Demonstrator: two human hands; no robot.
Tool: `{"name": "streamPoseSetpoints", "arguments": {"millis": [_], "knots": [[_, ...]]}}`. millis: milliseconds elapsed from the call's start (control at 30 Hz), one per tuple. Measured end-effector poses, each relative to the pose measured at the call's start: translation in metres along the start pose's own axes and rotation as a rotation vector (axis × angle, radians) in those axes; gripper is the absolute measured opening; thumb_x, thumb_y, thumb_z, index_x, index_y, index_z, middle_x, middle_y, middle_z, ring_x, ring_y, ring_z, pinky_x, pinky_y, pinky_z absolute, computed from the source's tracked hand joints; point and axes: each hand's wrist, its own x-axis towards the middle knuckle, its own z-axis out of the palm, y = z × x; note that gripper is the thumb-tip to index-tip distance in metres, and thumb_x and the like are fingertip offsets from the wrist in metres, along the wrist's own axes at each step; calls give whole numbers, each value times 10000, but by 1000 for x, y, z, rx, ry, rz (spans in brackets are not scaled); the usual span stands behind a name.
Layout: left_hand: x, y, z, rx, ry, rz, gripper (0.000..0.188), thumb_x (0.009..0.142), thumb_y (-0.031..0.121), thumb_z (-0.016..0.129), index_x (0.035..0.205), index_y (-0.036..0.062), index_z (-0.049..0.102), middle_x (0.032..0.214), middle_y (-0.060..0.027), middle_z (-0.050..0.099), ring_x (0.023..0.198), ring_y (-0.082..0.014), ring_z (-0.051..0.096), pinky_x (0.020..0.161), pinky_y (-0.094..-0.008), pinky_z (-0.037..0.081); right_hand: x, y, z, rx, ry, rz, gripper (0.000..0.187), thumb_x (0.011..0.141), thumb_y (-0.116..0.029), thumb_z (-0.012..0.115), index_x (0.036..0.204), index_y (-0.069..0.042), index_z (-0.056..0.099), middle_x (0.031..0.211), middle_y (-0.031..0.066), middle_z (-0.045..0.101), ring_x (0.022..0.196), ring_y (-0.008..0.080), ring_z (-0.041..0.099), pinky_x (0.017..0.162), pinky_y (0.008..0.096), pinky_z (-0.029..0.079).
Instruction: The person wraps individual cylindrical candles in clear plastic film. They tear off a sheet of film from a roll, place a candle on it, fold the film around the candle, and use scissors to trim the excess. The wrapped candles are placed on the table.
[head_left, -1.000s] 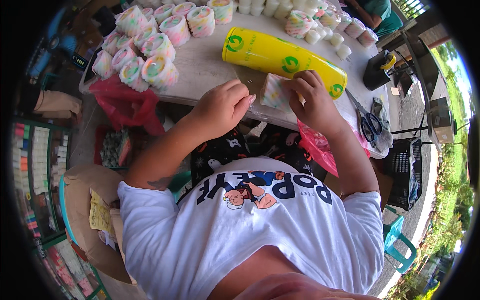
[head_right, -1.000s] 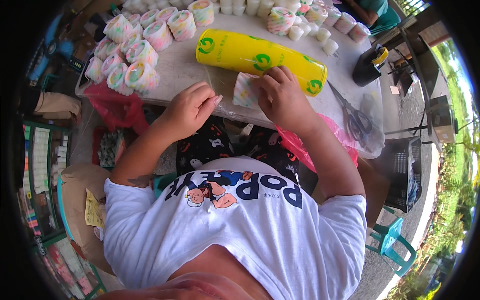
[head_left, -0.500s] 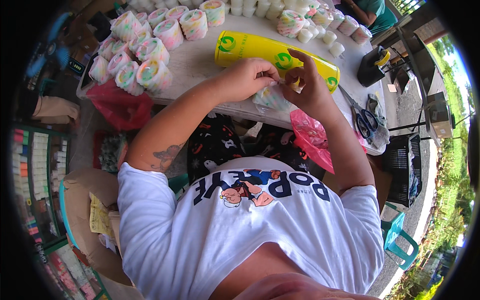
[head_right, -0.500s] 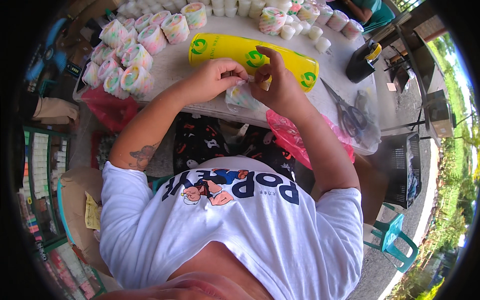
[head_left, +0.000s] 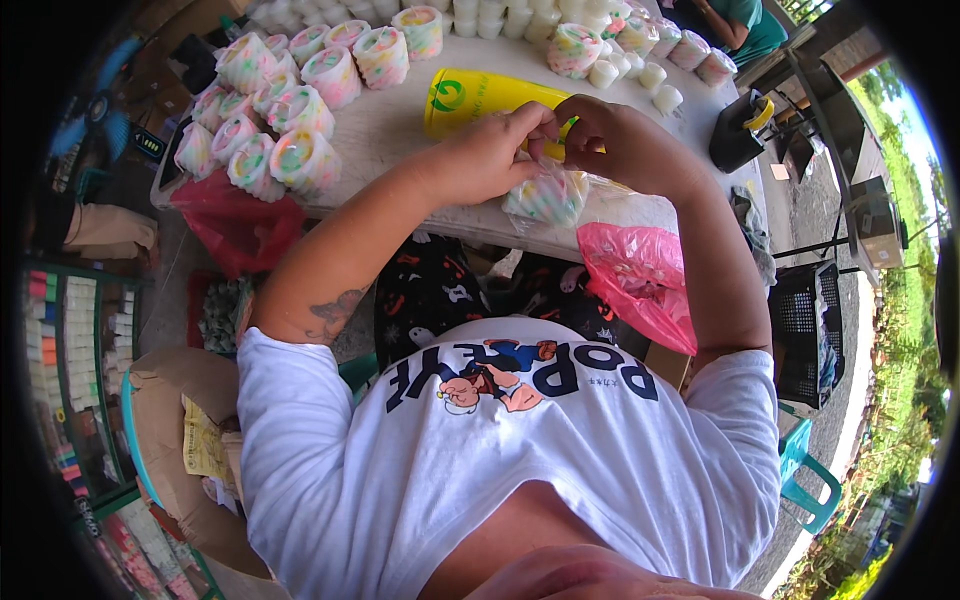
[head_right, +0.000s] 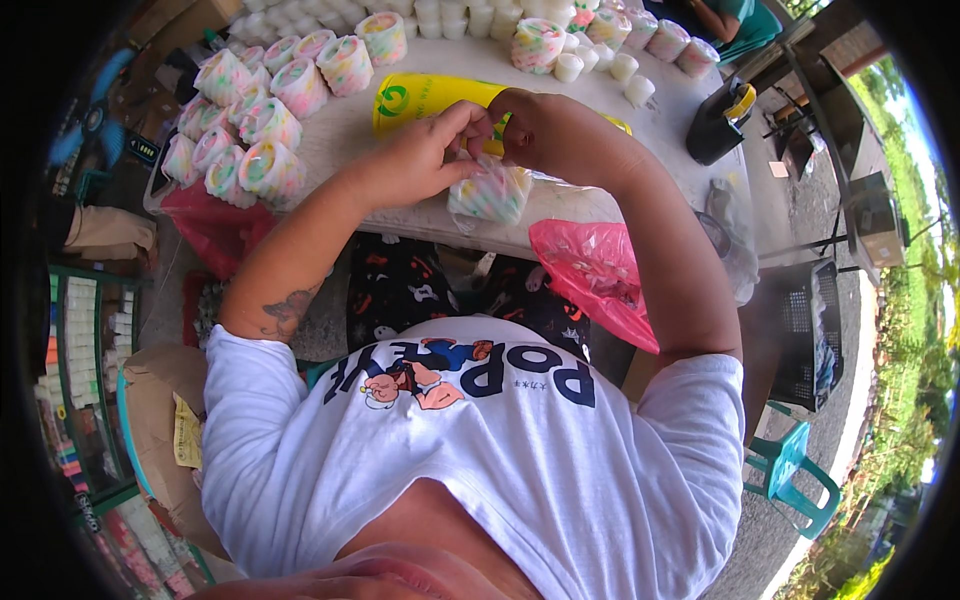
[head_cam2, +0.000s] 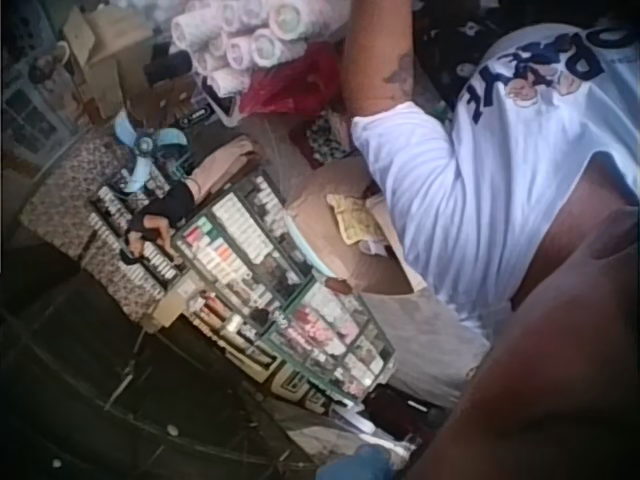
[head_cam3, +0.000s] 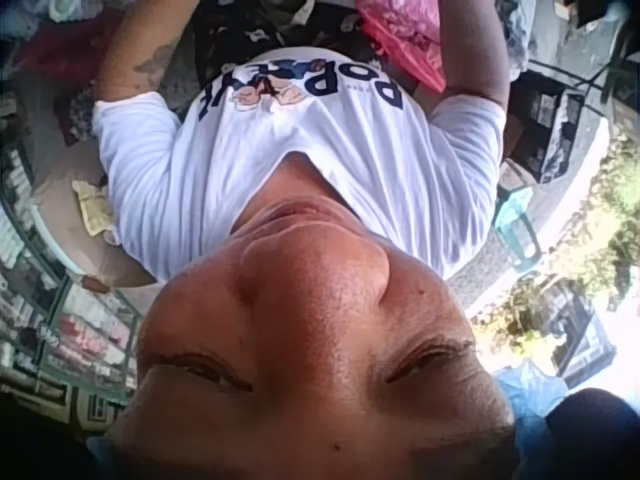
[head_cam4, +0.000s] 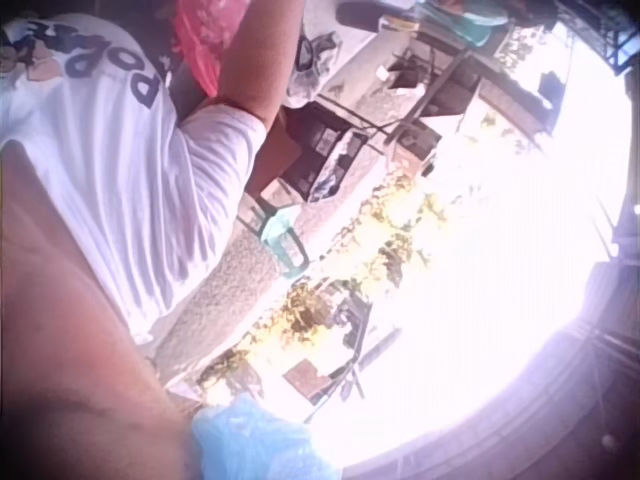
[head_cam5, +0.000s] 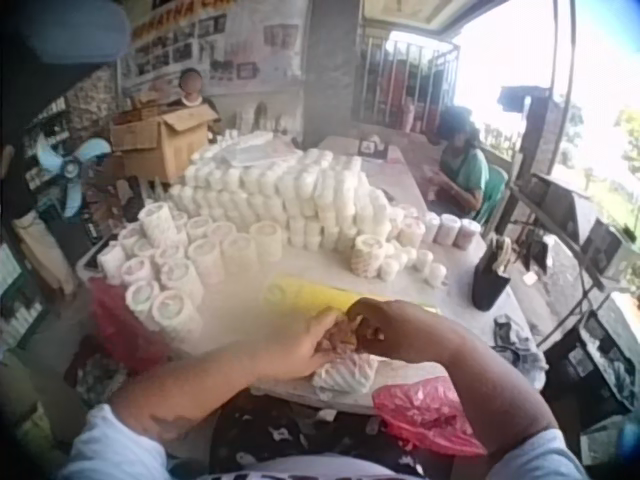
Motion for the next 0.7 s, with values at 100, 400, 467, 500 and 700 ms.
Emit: {"name": "streamPoseSetpoints", "arguments": {"millis": [100,400,467,500,700], "knots": [[-3,-10,3,77,4,63,379,795,44,680,1113,38,475,941,-56,577,838,-172,555,755,-298,470,-7,8,9,241,95,-66,346,788,-51,678,1100,-35,531,813,57,668,728,170,626,655,300,488],[-12,10,12,-124,166,-128,338,767,69,722,1062,53,558,1008,-84,602,890,-209,570,776,-325,465,-9,14,38,269,204,-68,377,784,-33,680,1117,-48,501,801,45,637,700,136,575,663,262,466],[-18,3,14,-5,203,71,377,749,96,739,1084,83,566,1006,-75,602,896,-236,566,800,-346,456,-6,12,35,268,176,-42,379,772,-29,683,1107,-41,506,797,50,633,698,141,575,663,264,466],[-20,-3,14,104,212,235,413,738,119,749,1107,105,565,990,-67,600,893,-252,562,812,-359,452,-3,10,32,248,150,-19,385,764,-25,685,1106,-37,508,798,55,633,701,144,578,665,265,467],[-28,-9,12,135,190,376,423,739,158,746,1143,171,620,993,-36,587,947,-256,530,868,-376,421,29,2,4,-37,-139,58,417,708,-42,729,1077,-20,535,788,69,626,713,139,589,656,276,470]]}}
